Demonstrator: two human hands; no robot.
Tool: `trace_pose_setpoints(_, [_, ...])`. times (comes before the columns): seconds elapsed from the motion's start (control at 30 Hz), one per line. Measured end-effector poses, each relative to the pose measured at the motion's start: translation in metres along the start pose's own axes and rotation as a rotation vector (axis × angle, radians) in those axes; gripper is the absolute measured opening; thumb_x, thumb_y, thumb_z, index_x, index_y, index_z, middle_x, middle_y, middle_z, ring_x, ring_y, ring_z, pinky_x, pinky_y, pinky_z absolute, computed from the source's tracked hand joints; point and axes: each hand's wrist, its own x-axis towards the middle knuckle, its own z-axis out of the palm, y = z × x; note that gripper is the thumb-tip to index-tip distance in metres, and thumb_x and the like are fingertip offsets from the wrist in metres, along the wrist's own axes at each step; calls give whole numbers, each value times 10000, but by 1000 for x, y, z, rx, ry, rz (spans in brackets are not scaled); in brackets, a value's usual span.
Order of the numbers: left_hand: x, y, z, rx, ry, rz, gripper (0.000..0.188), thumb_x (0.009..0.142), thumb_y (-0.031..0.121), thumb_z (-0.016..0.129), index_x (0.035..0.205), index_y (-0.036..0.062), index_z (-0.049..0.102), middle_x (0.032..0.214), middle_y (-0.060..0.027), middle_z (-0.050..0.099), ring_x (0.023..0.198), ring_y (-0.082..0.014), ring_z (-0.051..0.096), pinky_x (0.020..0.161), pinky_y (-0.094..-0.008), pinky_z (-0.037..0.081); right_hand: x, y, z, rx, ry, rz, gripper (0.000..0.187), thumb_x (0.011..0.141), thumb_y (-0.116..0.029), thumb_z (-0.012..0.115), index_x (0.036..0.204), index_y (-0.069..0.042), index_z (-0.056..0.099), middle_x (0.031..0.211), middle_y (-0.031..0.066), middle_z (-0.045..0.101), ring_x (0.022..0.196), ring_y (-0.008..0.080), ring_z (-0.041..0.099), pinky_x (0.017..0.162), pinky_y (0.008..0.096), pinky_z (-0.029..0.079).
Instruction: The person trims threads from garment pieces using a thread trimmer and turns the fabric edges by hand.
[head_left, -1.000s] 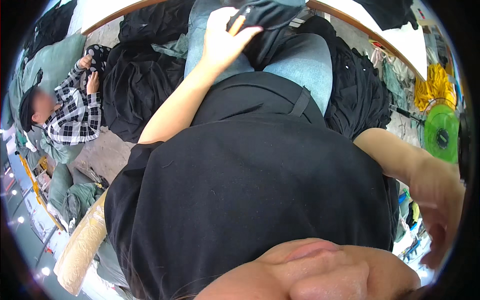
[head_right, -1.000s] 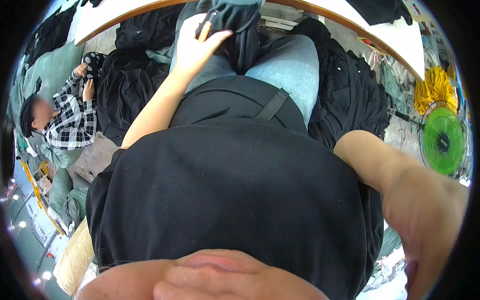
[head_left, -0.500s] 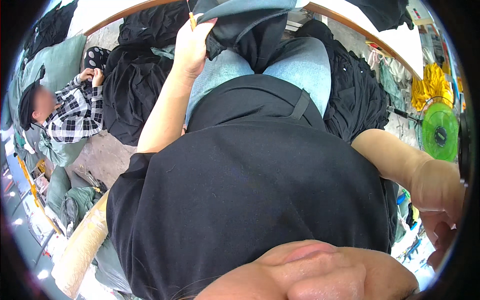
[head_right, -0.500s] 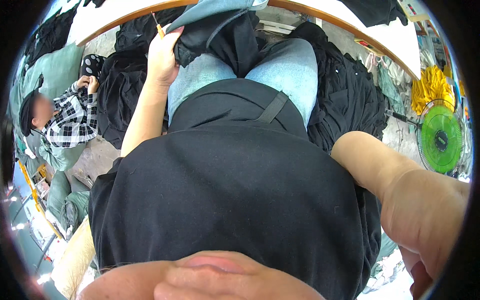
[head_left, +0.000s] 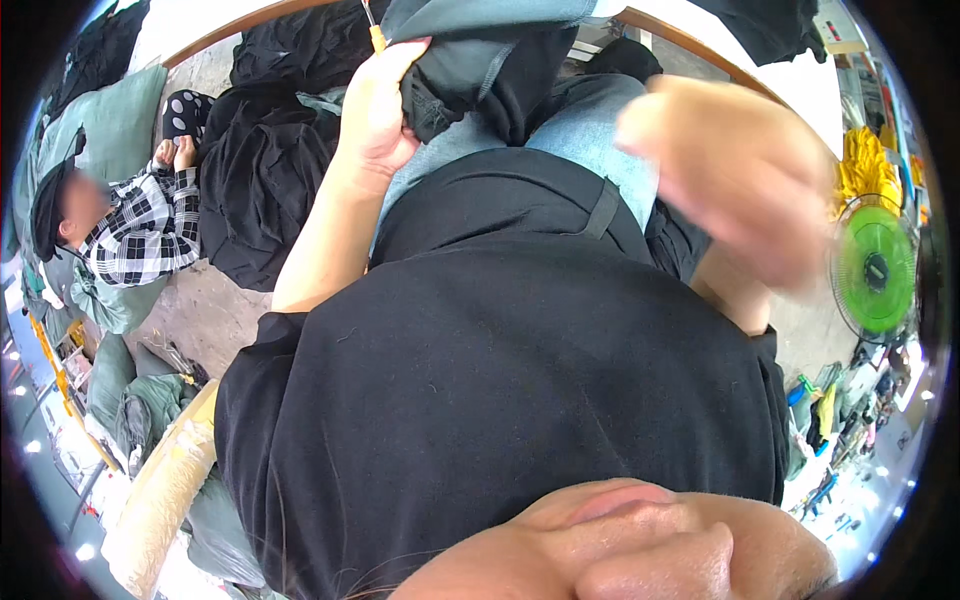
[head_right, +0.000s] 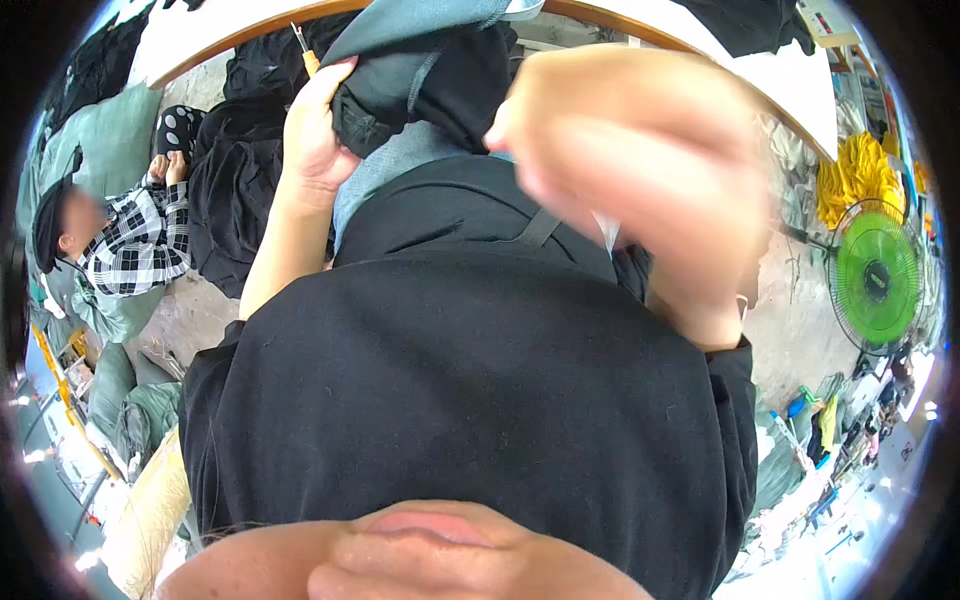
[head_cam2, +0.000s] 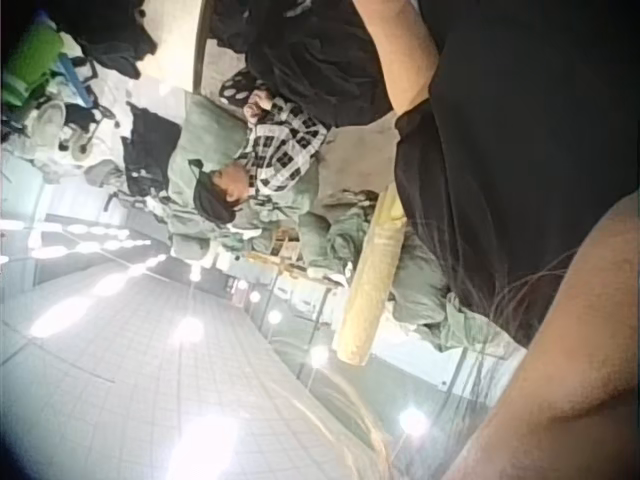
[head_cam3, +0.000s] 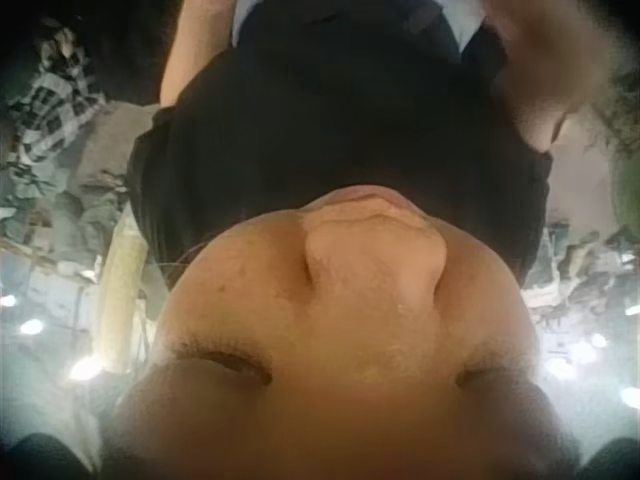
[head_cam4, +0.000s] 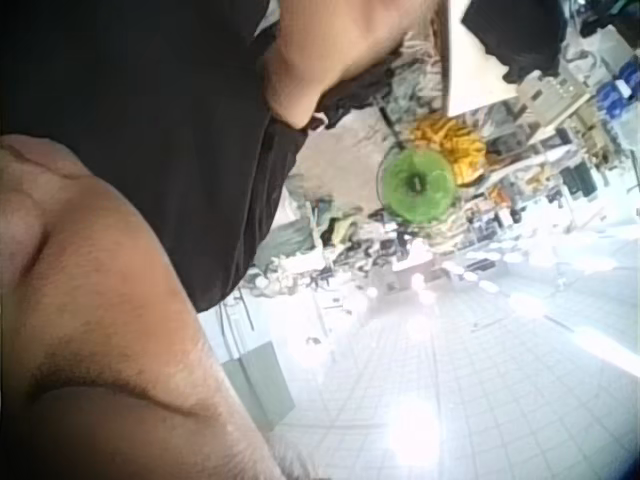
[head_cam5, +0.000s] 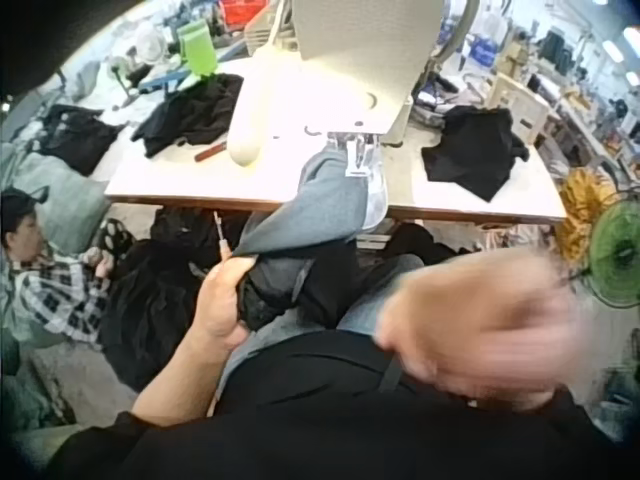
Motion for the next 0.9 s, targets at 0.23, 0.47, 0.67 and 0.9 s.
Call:
trace_pose_setpoints(0.23, [-18, 13, 31, -244, -5, -220, 263, 1011, 198, 574, 1166, 5, 662, 1012, -104, 757, 827, -198, 753, 741, -323, 635, -4, 104, 95, 120, 254, 273, 253, 921, -181, 778, 1103, -9, 742, 1025, 77, 762, 915, 135, 715, 858, 287, 562])
trace_pose_setpoints(0.47, [-32, 8, 25, -275, -8, -285, 257, 1022, 201, 546, 1142, 6, 664, 1028, -116, 756, 856, -198, 758, 749, -330, 640, -3, 111, 111, 363, 337, 275, 206, 906, -122, 799, 1066, -11, 730, 925, 30, 710, 847, 102, 663, 805, 264, 537])
trace_pose_setpoints(0.67, [-40, 14, 18, -360, -155, -295, 351, 1049, 240, 515, 1244, -26, 635, 1126, -163, 745, 967, -254, 752, 889, -378, 619, -1, 112, 112, 117, 210, 120, 132, 865, -68, 813, 940, -19, 716, 864, 19, 657, 849, 98, 614, 788, 269, 491])
trace_pose_setpoints(0.9, [-41, 32, 11, 8, 27, -54, 234, 1010, 147, 631, 1188, -5, 643, 1128, -100, 718, 1007, -181, 722, 893, -324, 593, -2, 104, 120, 37, 111, -35, 118, 828, -108, 824, 872, -29, 748, 813, 31, 681, 768, 111, 642, 699, 263, 505])
